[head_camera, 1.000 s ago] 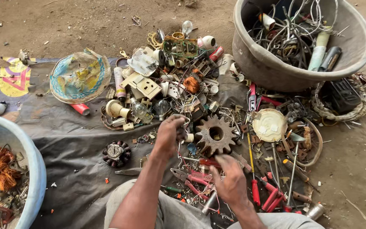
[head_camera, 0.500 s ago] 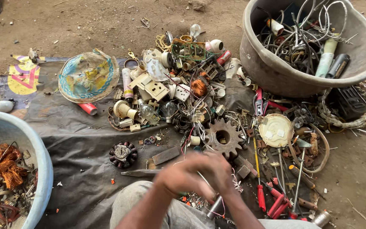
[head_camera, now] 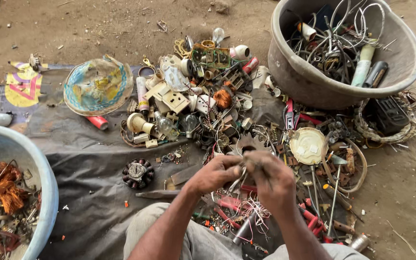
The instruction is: The person uses a hammer and pliers to dismantle a large metal gear and extract components from a pile of electronic scrap.
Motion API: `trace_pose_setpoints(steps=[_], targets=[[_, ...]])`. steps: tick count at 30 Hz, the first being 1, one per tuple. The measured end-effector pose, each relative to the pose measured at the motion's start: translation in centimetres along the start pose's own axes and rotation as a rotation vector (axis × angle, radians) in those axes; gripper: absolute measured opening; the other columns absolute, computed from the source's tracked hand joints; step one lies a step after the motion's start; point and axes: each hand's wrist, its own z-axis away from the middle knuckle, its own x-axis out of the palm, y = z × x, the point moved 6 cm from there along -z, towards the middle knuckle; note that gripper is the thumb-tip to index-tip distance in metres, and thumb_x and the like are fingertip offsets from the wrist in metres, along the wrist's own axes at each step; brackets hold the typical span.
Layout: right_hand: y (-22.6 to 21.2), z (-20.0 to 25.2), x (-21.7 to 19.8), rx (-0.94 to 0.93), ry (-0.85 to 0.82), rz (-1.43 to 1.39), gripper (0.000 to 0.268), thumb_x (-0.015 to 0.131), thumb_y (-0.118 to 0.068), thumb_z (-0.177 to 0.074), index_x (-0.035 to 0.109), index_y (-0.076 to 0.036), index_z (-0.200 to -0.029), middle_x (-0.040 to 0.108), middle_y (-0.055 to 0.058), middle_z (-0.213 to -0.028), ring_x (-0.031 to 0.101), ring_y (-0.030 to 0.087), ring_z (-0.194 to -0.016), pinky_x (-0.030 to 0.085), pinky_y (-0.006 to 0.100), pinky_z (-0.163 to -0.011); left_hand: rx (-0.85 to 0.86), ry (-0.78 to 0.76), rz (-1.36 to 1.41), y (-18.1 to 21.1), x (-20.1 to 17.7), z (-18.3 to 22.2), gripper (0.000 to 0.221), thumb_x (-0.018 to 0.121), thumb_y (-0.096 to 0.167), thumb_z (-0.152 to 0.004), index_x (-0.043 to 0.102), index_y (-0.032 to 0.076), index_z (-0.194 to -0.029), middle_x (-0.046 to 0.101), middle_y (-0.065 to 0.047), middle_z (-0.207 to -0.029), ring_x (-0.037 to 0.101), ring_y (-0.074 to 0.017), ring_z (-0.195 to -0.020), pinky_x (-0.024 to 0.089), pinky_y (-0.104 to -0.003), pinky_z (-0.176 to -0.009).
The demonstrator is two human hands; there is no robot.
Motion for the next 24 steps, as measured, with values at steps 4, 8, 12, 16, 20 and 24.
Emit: trace_pose_setpoints(steps=[4, 8, 12, 16, 20, 24], targets=[[5.0, -0.8, 0.7, 0.406, 0.159, -0.328, 0.02, 0.064, -0.017, -0.101, 0.072, -0.001, -0.11, 0.075, 0.015, -0.092, 0.07, 0.019, -0.073, 0.063, 0.03, -0.061, -0.037, -0.038, -0.232, 1.3, -0.7, 0.6, 0.033, 0.074, 0.032, -0.094, 0.076, 0.002, -0.107, 0.071, -0.002, -0.085, 0.065, -0.0103, -0.075, 0.057, -0.029, -0.069], [8.1, -0.8, 3.9, 0.742, 0.147, -0.83, 0.032, 0.053, -0.026, -0.102, 0.062, -0.006, -0.126, 0.076, 0.012, -0.103, 0.068, 0.019, -0.083, 0.058, 0.027, -0.073, -0.124, 0.156, -0.136, 1.4, -2.2, 0.8, 0.027, 0.07, 0.027, -0.096, 0.076, 0.002, -0.104, 0.074, -0.001, -0.083, 0.066, -0.0091, -0.074, 0.056, -0.027, -0.069], [7.8, 2.2, 7.7, 1.011, 0.105, -0.943, 0.047, 0.042, -0.038, -0.1, 0.051, -0.008, -0.136, 0.071, 0.008, -0.104, 0.068, 0.022, -0.092, 0.061, 0.034, -0.082, -0.078, 0.308, -0.005, 0.9, -3.3, 0.2, 0.025, 0.065, 0.027, -0.099, 0.074, 0.004, -0.102, 0.073, -0.003, -0.078, 0.065, -0.01, -0.068, 0.052, -0.025, -0.064], [6.7, 3.8, 6.7, 0.699, 0.093, -0.505, 0.046, 0.06, -0.031, -0.095, 0.05, -0.007, -0.133, 0.067, 0.005, -0.11, 0.068, 0.018, -0.094, 0.06, 0.032, -0.081, -0.131, 0.46, -0.474, -0.2, -5.3, -0.3, 0.031, 0.068, 0.024, -0.097, 0.076, -0.001, -0.114, 0.073, -0.009, -0.083, 0.063, -0.0134, -0.07, 0.05, -0.032, -0.064], [7.0, 4.0, 6.6, 0.587, 0.031, 0.015, 0.034, 0.07, -0.032, -0.094, 0.071, -0.002, -0.109, 0.071, 0.008, -0.093, 0.069, 0.018, -0.077, 0.059, 0.033, -0.067, 0.045, 0.427, -0.868, -1.2, -4.9, -0.5, 0.047, 0.067, 0.012, -0.088, 0.066, 0.0, -0.134, 0.074, -0.019, -0.11, 0.07, -0.0199, -0.097, 0.057, -0.037, -0.085], [10.1, 4.7, 6.8, 1.18, 0.009, -0.309, 0.016, 0.066, -0.026, -0.092, 0.076, -0.015, -0.1, 0.065, 0.009, -0.081, 0.06, 0.023, -0.061, 0.057, 0.039, -0.055, -0.092, 0.259, -0.768, -1.4, -4.5, -0.5, 0.056, 0.075, 0.014, -0.084, 0.059, 0.005, -0.137, 0.074, -0.017, -0.116, 0.07, -0.0158, -0.1, 0.056, -0.036, -0.089]])
